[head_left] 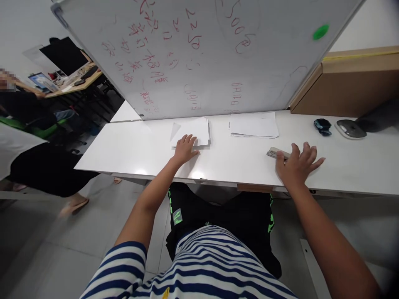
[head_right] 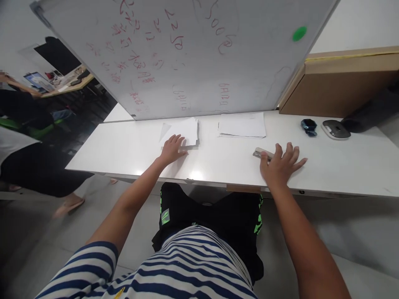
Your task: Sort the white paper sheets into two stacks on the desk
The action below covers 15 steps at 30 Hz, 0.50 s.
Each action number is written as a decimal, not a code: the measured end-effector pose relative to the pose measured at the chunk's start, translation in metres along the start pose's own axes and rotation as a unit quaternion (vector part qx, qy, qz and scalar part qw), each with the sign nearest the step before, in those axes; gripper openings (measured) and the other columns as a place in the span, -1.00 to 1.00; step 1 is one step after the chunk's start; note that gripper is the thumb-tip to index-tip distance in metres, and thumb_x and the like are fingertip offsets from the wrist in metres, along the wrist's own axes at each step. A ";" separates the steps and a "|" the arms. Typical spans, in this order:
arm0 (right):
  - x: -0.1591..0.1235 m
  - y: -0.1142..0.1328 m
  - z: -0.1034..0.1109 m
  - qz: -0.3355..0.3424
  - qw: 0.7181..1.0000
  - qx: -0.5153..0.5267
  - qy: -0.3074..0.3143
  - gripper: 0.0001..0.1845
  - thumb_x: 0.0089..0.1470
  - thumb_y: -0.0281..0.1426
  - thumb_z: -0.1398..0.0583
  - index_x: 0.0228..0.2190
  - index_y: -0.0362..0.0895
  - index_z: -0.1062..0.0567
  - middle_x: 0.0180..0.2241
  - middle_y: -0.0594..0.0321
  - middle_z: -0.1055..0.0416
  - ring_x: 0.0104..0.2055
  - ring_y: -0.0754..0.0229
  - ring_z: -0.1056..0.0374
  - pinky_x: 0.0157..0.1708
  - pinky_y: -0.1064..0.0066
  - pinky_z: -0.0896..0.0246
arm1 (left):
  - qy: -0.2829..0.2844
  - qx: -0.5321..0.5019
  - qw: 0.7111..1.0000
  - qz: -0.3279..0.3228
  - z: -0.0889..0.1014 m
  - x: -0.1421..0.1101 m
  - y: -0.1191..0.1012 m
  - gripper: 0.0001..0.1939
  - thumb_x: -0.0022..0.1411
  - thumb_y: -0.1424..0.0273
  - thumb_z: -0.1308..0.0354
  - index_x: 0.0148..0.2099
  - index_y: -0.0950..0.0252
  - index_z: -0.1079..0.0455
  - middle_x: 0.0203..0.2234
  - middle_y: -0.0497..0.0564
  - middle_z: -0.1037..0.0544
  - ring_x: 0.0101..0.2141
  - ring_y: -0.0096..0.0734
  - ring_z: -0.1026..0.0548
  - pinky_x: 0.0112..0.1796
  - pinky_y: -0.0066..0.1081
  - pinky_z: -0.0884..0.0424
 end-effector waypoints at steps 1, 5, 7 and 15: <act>0.000 0.000 0.000 0.001 1.000 0.000 -0.003 -0.44 0.22 -0.19 -0.03 0.16 -0.21 -0.23 0.29 -0.28 0.07 0.36 -0.29 0.32 0.15 -0.31 0.54 | 0.008 0.010 1.000 0.001 -0.005 0.006 0.003 -0.33 0.23 0.15 -0.14 0.31 0.19 -0.08 0.33 0.11 -0.09 0.32 0.02 0.04 0.21 0.00 -0.04; -0.001 -0.002 -0.004 0.007 1.000 -0.004 -0.018 -0.42 0.23 -0.14 -0.01 0.16 -0.23 -0.24 0.29 -0.25 0.04 0.36 -0.25 0.31 0.17 -0.26 0.58 | 0.006 0.006 1.000 0.009 -0.011 0.016 0.009 -0.52 0.35 0.28 0.03 0.29 0.10 -0.15 0.31 -0.03 -0.17 0.26 -0.10 -0.13 0.18 -0.06 -0.10; 0.000 -0.004 -0.005 0.009 1.000 -0.004 -0.021 -0.41 0.23 -0.13 -0.01 0.16 -0.24 -0.24 0.29 -0.24 0.04 0.36 -0.25 0.30 0.18 -0.25 0.60 | -0.009 -0.005 1.000 0.013 -0.009 0.016 0.009 -0.57 0.39 0.37 0.14 0.26 0.08 -0.21 0.28 -0.08 -0.22 0.22 -0.18 -0.21 0.12 -0.11 -0.19; -0.013 0.016 0.010 0.002 0.998 0.059 -0.011 -0.43 0.15 -0.06 -0.07 0.07 -0.14 -0.36 0.30 -0.15 0.00 0.38 -0.24 0.35 0.21 -0.21 0.65 | -0.240 -0.027 0.970 0.034 0.039 -0.027 -0.015 -0.58 0.39 0.42 0.16 0.21 0.14 -0.30 0.25 -0.03 -0.27 0.15 -0.18 -0.31 0.04 -0.14 -0.26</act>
Point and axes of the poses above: each hand's wrist, its own x-axis towards the middle knuckle, its own z-axis out of the back of the hand, y = z × x, the point moved 7 cm from there along x, towards the middle knuckle
